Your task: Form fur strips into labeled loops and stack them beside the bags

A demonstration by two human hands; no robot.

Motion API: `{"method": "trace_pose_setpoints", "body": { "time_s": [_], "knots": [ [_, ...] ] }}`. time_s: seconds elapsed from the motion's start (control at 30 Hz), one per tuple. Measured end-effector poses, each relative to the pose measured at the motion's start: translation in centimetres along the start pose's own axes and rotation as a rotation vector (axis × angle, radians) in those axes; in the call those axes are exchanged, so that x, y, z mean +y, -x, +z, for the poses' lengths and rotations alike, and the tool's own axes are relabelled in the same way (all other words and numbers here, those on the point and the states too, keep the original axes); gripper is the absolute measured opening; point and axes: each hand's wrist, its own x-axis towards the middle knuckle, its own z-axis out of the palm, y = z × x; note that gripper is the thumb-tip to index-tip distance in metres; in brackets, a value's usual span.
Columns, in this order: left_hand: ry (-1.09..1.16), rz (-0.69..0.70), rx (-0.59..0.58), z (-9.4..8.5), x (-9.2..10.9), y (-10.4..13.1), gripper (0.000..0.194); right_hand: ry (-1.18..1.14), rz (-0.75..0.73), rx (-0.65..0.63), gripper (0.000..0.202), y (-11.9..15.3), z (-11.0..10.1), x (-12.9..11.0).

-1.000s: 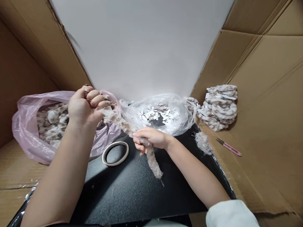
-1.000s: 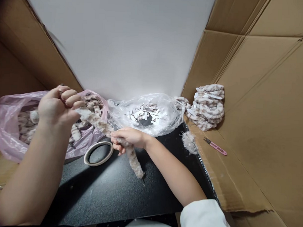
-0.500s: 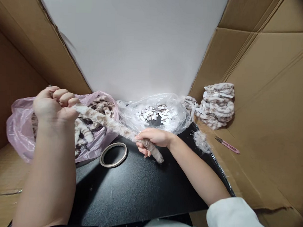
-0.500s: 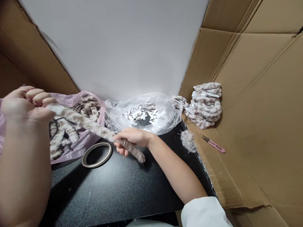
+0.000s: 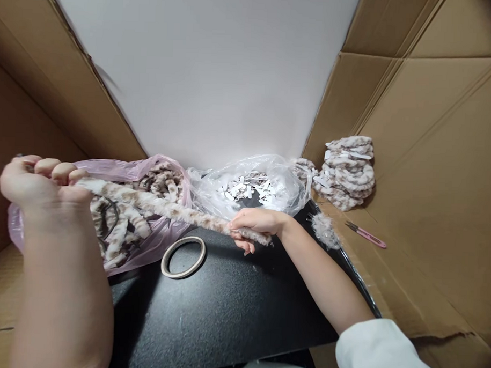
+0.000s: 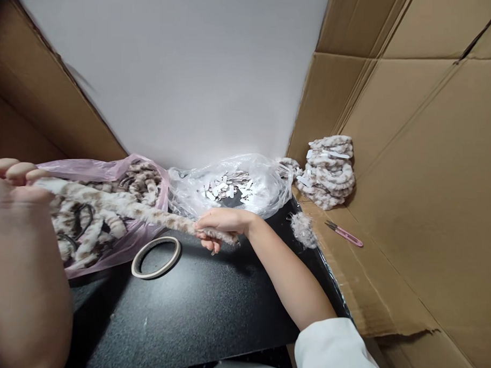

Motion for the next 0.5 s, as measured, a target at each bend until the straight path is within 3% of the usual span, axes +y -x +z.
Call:
{"method": "trace_pose_setpoints", "body": {
  "time_s": [0.1, 0.5],
  "knots": [
    [0.138, -0.019, 0.24, 0.4, 0.3, 0.3, 0.025, 0.06, 0.021, 0.021, 0.031, 0.7, -0.2, -0.2],
    [0.19, -0.04, 0.231, 0.1, 0.5, 0.3, 0.028, 0.215, 0.052, 0.152, 0.03, 4.8, -1.6, -1.4]
  ]
}}
